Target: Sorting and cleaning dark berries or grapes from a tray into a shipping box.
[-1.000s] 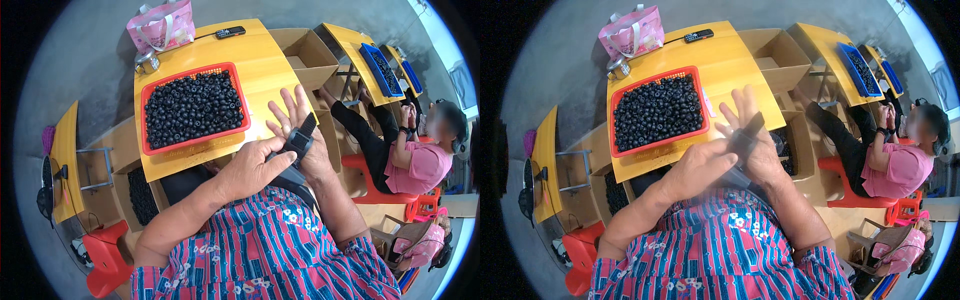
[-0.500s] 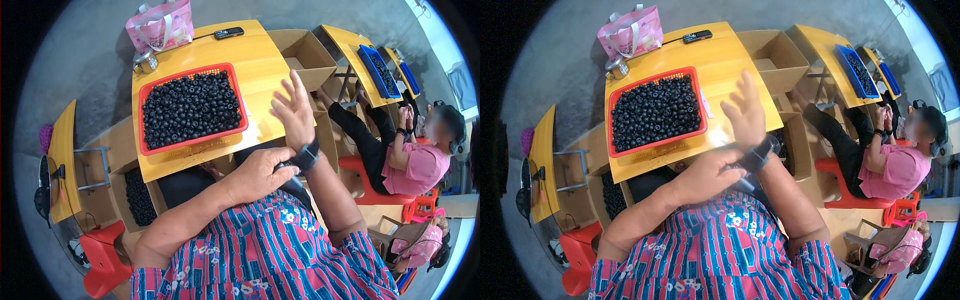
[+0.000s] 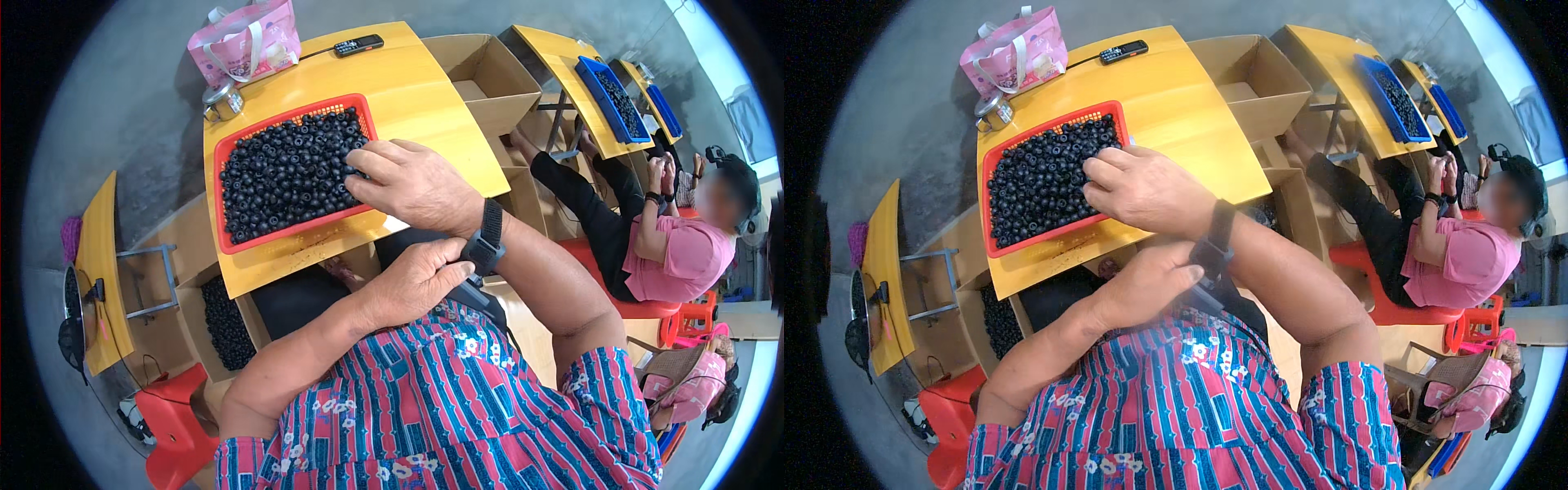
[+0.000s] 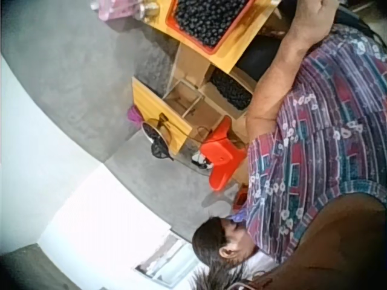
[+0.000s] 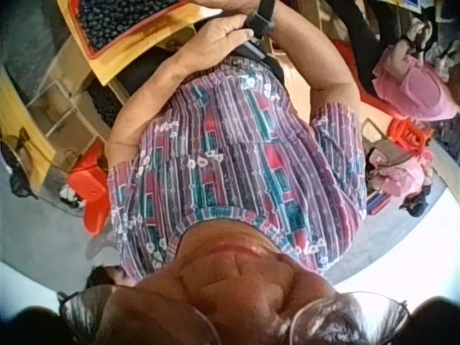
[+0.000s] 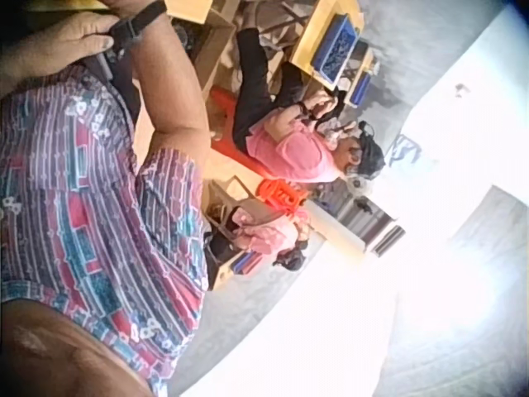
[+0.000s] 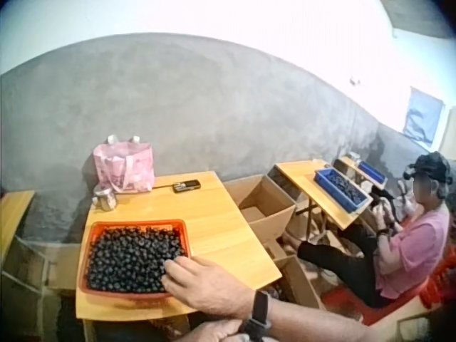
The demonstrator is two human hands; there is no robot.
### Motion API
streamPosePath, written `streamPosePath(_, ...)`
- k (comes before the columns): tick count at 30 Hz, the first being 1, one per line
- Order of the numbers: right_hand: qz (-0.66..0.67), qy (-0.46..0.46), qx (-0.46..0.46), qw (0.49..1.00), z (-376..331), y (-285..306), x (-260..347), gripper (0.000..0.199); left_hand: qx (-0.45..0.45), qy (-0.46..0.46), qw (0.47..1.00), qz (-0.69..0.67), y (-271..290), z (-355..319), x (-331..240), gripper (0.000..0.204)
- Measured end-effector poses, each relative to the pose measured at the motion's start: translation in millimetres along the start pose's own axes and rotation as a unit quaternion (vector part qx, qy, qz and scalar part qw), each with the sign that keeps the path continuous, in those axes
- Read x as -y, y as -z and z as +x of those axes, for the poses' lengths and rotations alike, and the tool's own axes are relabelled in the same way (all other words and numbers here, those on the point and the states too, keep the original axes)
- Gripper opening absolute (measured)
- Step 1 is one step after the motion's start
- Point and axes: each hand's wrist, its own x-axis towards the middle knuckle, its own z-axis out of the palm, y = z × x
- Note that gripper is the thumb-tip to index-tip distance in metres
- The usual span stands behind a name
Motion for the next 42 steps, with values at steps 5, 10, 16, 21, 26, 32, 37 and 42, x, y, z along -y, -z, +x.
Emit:
streamPosePath(5, 0.604, -0.378, -0.164, 0.682, 35, 23, 5, 0.017, 0.031, -0.08, 0.996, -0.02, 13, 1, -8, 0.023)
streamPosePath(10, 0.815, -0.337, -0.374, 0.288, 40, 37, 5, 0.031, 0.128, -0.027, 0.99, -0.047, 22, -1, -26, 0.026)
streamPosePath(16, 0.524, -0.218, -0.35, 0.745, 48, 27, 8, 0.025, 0.115, -0.07, 0.99, -0.038, 15, -6, -19, 0.027)
streamPosePath(21, -0.001, 0.111, -0.109, 0.988, 39, 16, 25, 0.015, 0.126, -0.065, 0.987, -0.079, 11, -6, -12, 0.026)
streamPosePath(26, 0.021, 0.159, -0.04, 0.986, 20, -11, 18, 0.017, 0.12, -0.051, 0.991, -0.013, -3, 4, -19, 0.025)
streamPosePath(32, 0.408, -0.11, -0.076, 0.903, 18, -8, 10, 0.014, 0.167, 0.0, 0.984, 0.067, 13, 17, -20, 0.035)
streamPosePath(37, 0.762, -0.298, -0.138, 0.558, 32, 28, 7, 0.022, 0.09, 0.066, 0.973, -0.201, 23, 14, -14, 0.042)
streamPosePath(42, 0.835, -0.248, -0.2, 0.448, 31, 38, -3, 0.027, 0.084, 0.051, 0.888, -0.45, 16, -2, -3, 0.036)
